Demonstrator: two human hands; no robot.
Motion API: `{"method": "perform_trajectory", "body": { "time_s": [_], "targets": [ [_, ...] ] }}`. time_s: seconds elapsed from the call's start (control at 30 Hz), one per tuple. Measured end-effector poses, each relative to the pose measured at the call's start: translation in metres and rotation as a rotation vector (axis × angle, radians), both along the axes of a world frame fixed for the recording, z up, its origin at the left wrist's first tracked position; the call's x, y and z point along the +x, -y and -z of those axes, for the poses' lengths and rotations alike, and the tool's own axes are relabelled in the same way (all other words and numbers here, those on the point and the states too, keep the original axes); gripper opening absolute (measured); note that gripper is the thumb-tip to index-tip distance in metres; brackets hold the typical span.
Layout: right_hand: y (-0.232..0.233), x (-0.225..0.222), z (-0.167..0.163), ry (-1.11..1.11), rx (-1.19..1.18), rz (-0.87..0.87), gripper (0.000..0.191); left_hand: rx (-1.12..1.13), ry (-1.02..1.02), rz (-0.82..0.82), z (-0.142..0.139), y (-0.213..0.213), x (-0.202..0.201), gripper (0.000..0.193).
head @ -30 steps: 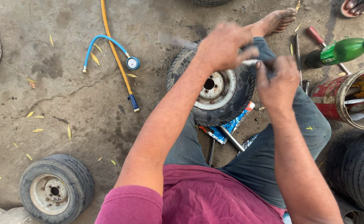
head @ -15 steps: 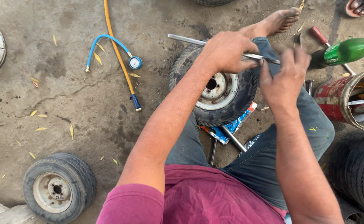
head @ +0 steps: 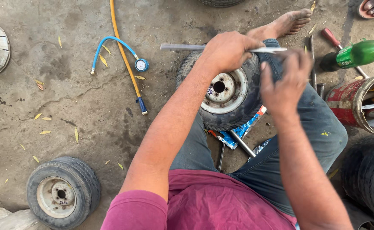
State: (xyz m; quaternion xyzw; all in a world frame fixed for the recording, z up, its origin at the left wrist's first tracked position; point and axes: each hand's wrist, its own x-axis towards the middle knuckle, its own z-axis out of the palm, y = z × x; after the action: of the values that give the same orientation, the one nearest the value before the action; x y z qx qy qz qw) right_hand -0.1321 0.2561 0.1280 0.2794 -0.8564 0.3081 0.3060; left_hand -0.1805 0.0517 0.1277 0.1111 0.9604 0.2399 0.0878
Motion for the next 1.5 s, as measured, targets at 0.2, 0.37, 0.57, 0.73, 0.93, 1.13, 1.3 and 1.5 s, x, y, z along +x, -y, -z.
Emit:
{"method": "perform_trajectory", "body": {
  "time_s": [0.2,0.37,0.57,0.73,0.93,1.13,1.3,1.5],
  "targets": [
    [0.015,0.015,-0.008,0.398,0.007,-0.081,0.027,0.043,-0.506,-0.185,0.012,0.003,-0.004,0.031],
    [0.046,0.066,0.027,0.528,-0.064,-0.357,0.026,-0.324,-0.67,-0.683,0.05,0.009,-0.024,0.071],
    [0.002,0.063,0.066,0.778,-0.159,-0.171,0.022,-0.224,-0.301,-0.283,0.038,-0.003,0.002,0.033],
    [-0.033,0.073,0.092,0.931,-0.111,0.022,0.019,0.146,-0.68,-0.155,0.022,0.001,0.018,0.031],
    [-0.028,0.072,0.118,1.011,-0.155,-0.031,0.022,-0.19,-0.527,-0.848,0.051,0.003,0.024,0.093],
    [-0.028,0.073,0.12,0.985,-0.054,-0.046,0.021,0.394,-0.429,-0.441,0.025,0.04,0.029,0.071],
    [-0.027,0.071,0.121,1.066,-0.152,-0.035,0.023,0.224,-0.052,-0.216,0.002,0.043,0.026,0.032],
    [-0.027,0.073,0.123,0.99,-0.097,-0.081,0.021,0.438,-0.494,-0.354,0.034,0.01,0.033,0.005]
  ]
}}
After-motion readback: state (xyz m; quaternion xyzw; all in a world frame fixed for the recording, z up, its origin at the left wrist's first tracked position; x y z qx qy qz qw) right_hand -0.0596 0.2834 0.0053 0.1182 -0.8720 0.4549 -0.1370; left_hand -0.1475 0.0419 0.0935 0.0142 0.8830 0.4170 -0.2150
